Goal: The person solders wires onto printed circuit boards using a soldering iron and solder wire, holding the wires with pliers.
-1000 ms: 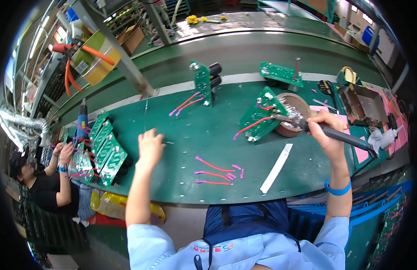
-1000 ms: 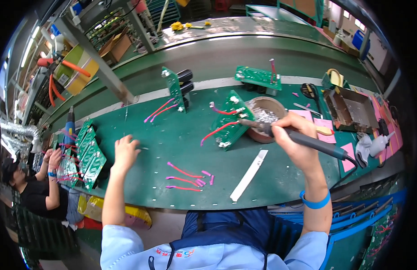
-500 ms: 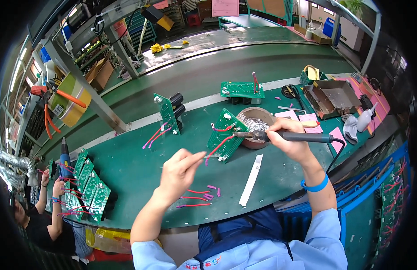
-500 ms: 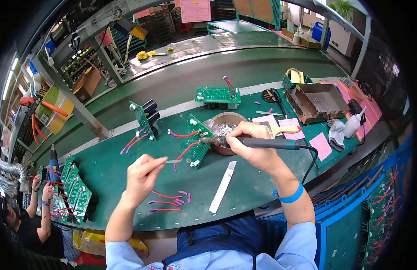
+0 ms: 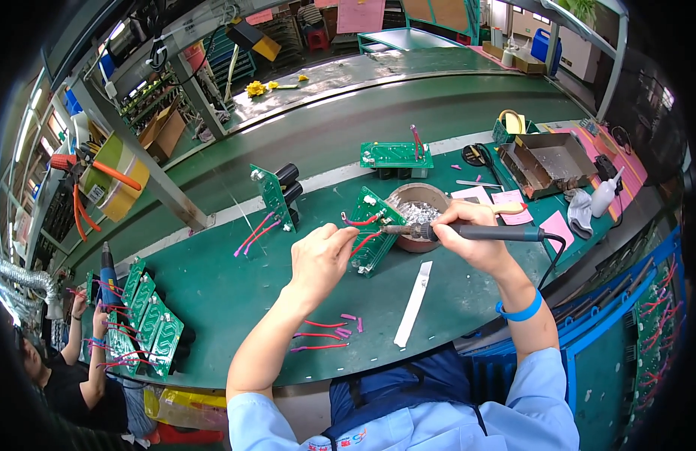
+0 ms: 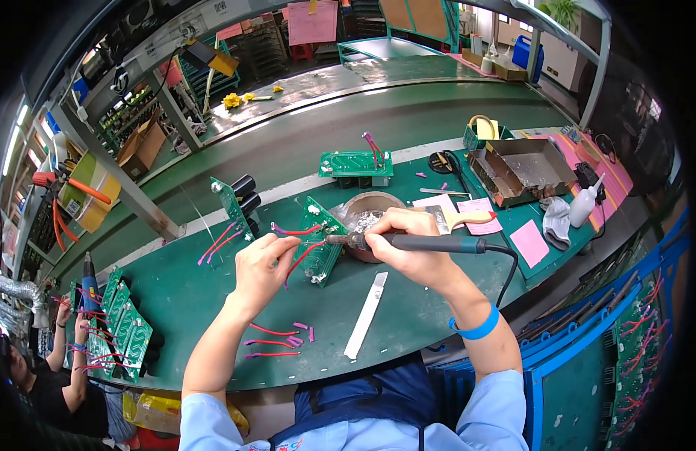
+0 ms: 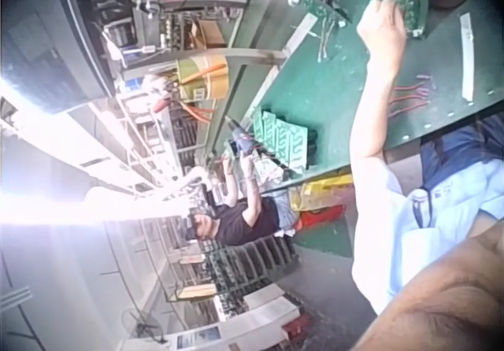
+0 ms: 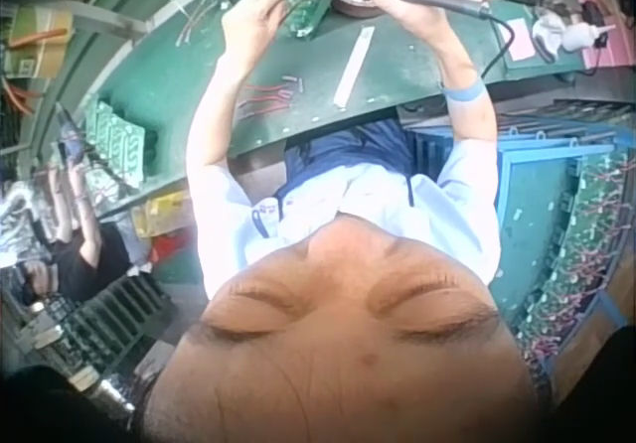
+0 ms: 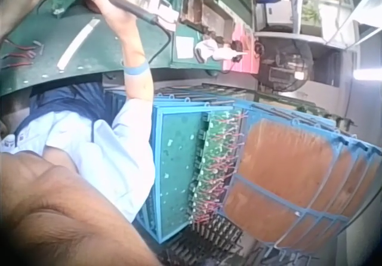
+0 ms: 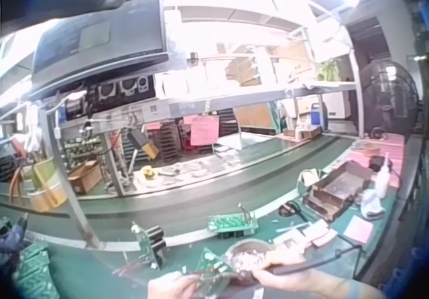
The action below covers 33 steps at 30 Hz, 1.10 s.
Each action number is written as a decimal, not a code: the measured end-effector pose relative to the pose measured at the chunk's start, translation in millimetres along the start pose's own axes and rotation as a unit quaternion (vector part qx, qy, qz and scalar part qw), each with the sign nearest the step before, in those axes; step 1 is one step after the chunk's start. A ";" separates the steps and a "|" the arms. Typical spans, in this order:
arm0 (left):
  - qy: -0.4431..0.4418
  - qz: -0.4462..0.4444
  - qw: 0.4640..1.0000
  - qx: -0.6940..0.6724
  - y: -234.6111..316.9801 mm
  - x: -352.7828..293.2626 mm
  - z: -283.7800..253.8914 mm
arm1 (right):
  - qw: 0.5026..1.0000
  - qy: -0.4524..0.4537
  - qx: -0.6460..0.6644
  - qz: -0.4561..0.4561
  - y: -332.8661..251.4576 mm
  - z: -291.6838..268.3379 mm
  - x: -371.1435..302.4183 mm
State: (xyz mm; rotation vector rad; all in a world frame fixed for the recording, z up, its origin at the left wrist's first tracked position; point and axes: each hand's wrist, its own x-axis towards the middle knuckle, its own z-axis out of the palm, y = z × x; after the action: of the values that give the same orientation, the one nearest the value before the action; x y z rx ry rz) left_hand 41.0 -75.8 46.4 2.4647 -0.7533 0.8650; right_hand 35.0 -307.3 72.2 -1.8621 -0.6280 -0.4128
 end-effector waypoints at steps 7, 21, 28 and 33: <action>-0.008 0.024 1.000 0.010 -2.6 7.3 5.9 | 0.999 0.003 -0.005 -0.031 1.9 1.5 0.1; -0.107 -0.252 0.931 -0.241 -5.7 -14.3 -1.5 | 0.999 0.013 -0.001 -0.046 2.2 2.0 -0.4; -0.088 -0.226 0.941 -0.237 6.9 -8.5 13.1 | 0.999 0.014 -0.006 -0.043 0.6 1.5 0.1; -0.033 -0.053 0.991 -0.117 3.4 -9.2 14.3 | 0.999 0.014 -0.001 -0.051 2.1 1.7 -1.5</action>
State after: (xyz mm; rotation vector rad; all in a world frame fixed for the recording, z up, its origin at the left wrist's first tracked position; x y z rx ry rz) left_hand 39.1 -82.9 30.7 2.3114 -0.6953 0.6206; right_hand 35.0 -306.6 69.2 -1.8277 -0.7051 -0.5062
